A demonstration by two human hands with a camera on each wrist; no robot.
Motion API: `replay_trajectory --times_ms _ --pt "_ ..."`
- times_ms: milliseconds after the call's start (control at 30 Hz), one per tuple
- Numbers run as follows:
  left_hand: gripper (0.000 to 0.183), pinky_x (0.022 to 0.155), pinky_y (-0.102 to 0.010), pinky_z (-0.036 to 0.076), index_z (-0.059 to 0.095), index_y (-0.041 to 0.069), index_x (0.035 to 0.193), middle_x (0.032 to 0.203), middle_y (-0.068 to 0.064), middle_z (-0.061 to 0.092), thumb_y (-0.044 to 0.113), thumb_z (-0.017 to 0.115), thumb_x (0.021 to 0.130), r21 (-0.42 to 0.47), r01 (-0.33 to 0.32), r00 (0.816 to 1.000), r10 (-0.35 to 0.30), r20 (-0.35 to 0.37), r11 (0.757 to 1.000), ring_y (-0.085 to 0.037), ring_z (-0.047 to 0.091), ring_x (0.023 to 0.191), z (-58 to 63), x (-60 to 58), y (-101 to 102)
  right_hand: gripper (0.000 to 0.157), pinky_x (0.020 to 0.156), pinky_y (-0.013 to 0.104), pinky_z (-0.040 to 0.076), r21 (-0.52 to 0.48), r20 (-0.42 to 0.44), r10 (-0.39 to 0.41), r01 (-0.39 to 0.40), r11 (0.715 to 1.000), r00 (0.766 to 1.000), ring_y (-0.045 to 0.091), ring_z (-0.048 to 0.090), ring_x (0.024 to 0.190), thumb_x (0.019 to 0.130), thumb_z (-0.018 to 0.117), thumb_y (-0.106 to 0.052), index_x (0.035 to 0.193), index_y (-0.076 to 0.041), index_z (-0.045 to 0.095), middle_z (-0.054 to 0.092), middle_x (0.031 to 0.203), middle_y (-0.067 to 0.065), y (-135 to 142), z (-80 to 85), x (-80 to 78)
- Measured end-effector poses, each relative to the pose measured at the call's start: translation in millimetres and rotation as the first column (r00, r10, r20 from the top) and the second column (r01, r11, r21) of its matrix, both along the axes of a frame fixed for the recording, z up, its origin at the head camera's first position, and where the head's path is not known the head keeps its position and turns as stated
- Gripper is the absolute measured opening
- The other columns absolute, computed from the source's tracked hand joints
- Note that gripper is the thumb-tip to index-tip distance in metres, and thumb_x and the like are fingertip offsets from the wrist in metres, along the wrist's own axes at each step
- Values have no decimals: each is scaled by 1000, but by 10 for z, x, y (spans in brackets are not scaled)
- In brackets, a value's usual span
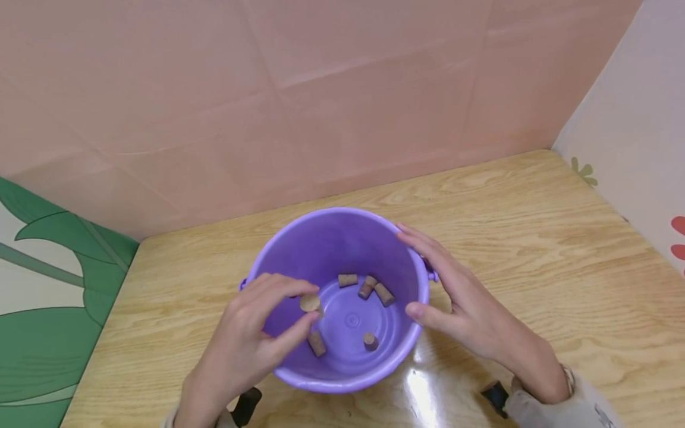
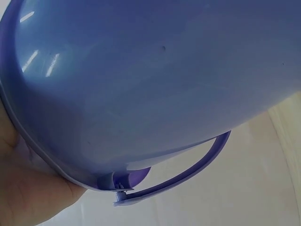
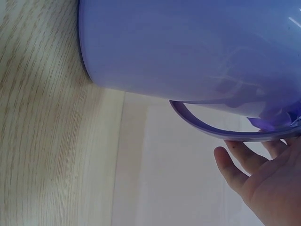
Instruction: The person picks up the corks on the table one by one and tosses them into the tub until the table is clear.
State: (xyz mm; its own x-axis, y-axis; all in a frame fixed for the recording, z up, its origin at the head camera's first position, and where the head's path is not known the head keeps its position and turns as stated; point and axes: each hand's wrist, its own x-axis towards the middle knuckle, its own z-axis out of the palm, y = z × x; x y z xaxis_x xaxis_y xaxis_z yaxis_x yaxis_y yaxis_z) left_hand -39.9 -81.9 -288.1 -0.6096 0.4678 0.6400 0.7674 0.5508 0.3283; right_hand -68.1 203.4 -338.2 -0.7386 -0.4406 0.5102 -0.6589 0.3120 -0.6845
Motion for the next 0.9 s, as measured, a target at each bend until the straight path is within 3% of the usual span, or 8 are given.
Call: replay_trajectory --times_ms 367,633,900 --pt "25 78 -16 45 65 14 101 92 5 66 20 70 77 -9 -20 1000 20 13 1000 -8 58 83 -5 17 -6 75 85 16 42 10 8 -11 11 1000 1000 10 46 120 78 66 -19 142 -4 29 30 148 12 0 0 7" --pt "20 79 -19 45 66 14 98 91 5 66 19 66 79 4 -49 997 50 -57 999 -8 57 84 -4 40 -11 74 84 16 41 0 5 -5 5 1000 1000 10 46 118 79 65 -19 142 -4 29 30 148 12 -6 0 -1" --pt "12 74 -22 45 67 13 93 86 5 65 18 63 83 26 -61 982 65 -175 998 -10 57 80 47 71 5 73 82 17 43 3 7 -9 8 1000 1000 10 47 117 79 65 -20 142 -5 30 30 148 11 -9 2 4"
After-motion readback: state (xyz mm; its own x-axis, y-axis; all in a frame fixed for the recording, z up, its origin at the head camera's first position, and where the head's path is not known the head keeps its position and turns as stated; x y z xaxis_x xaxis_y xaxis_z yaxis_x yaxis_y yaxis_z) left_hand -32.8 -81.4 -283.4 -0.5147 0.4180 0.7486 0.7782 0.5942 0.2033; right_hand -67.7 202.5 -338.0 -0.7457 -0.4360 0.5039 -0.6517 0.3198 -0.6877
